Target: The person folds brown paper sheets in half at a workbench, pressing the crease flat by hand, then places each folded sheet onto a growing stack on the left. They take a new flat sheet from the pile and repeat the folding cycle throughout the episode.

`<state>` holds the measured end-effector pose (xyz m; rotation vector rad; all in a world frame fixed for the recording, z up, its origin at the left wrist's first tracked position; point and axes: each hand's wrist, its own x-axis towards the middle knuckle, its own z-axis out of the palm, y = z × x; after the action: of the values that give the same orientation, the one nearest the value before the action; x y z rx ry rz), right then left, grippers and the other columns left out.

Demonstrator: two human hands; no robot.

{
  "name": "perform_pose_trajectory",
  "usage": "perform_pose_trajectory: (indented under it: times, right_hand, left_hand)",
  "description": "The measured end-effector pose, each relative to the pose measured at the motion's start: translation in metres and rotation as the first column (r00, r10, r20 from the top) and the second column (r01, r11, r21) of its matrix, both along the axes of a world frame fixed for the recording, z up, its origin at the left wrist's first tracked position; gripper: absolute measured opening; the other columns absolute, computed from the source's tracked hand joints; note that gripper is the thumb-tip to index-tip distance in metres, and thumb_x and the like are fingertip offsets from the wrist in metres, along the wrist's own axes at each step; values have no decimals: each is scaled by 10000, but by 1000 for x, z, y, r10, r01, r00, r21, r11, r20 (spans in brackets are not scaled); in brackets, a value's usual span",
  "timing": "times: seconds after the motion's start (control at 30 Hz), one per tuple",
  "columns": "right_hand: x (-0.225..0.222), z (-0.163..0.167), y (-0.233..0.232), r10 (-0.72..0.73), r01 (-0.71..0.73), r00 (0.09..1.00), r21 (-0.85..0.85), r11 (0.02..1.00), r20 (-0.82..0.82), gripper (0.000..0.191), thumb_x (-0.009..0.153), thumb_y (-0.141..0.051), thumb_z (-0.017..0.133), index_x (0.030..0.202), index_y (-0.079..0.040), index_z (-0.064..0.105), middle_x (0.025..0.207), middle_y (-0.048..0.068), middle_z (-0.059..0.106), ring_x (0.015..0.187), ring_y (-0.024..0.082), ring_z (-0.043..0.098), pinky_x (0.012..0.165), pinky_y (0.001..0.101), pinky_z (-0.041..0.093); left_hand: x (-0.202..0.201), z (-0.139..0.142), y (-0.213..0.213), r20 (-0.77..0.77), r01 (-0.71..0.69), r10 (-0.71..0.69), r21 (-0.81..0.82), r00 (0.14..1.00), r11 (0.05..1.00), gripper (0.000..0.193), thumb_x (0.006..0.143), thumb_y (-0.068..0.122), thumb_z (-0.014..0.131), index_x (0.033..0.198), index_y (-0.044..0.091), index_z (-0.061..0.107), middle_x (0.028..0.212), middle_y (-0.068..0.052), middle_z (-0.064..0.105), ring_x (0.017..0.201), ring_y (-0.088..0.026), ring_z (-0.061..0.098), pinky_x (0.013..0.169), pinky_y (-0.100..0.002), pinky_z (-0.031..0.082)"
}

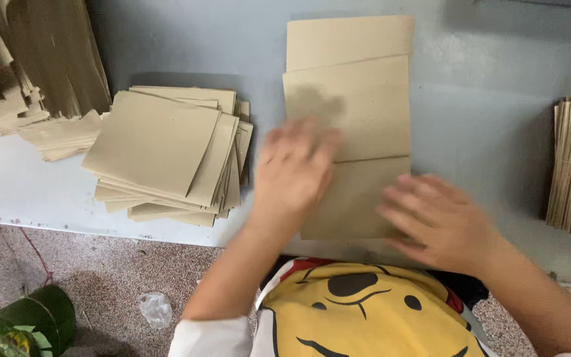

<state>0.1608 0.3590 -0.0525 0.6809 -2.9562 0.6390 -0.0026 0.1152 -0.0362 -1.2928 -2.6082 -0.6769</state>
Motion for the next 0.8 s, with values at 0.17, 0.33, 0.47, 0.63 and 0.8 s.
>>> perform_pose_trajectory:
  times: [0.17, 0.33, 0.47, 0.63, 0.8]
  right_hand:
    - [-6, 3, -16, -39, 34, 997, 64, 997, 68, 728, 812, -508, 707, 1395, -90, 577, 1477, 66, 554, 1402, 253, 468, 1200, 509, 271]
    - [-22, 11, -27, -169, 123, 968, 238, 964, 185, 901, 790, -665, 606, 1472, -86, 502, 1500, 84, 490, 1434, 243, 390, 1210, 568, 167]
    - [-43, 6, -36, -278, 219, 943, 292, 931, 180, 927, 850, -692, 541, 1543, -82, 457, 1562, 82, 461, 1486, 251, 340, 1233, 570, 143]
    - [-56, 2, -37, -229, 216, 973, 272, 938, 18, 896, 889, -677, 540, 1519, -42, 495, 1593, 142, 481, 1517, 288, 338, 1248, 539, 172]
    - [-49, 11, -41, -73, 78, 996, 115, 990, -50, 592, 907, -455, 715, 1314, -29, 656, 1393, 145, 631, 1360, 295, 534, 1141, 438, 412]
  left_hand:
    - [-13, 4, 27, -126, 100, -137, -265, 983, 959, 413, 810, 196, 650, 1215, 121, 667, 1226, -185, 685, 1063, -353, 689, 823, -435, 577]
    - [-29, 28, -12, -153, 159, -172, -94, 973, 983, 433, 926, 97, 683, 1352, 37, 638, 1284, -156, 704, 1094, -275, 721, 864, -376, 598]
    - [-59, 57, -99, -487, -120, 85, -41, 869, 992, 312, 1014, 37, 702, 1314, 102, 760, 1364, -120, 722, 1272, -287, 697, 1069, -414, 541]
    - [-45, 65, -157, -81, -309, 299, -217, 951, 926, 319, 1028, 34, 635, 1303, 118, 772, 1368, -96, 728, 1343, -266, 666, 1189, -439, 494]
    - [-26, 60, -159, -16, -338, 346, -263, 938, 904, 373, 832, 56, 646, 1186, 88, 760, 1332, -121, 698, 1258, -313, 657, 1107, -480, 476]
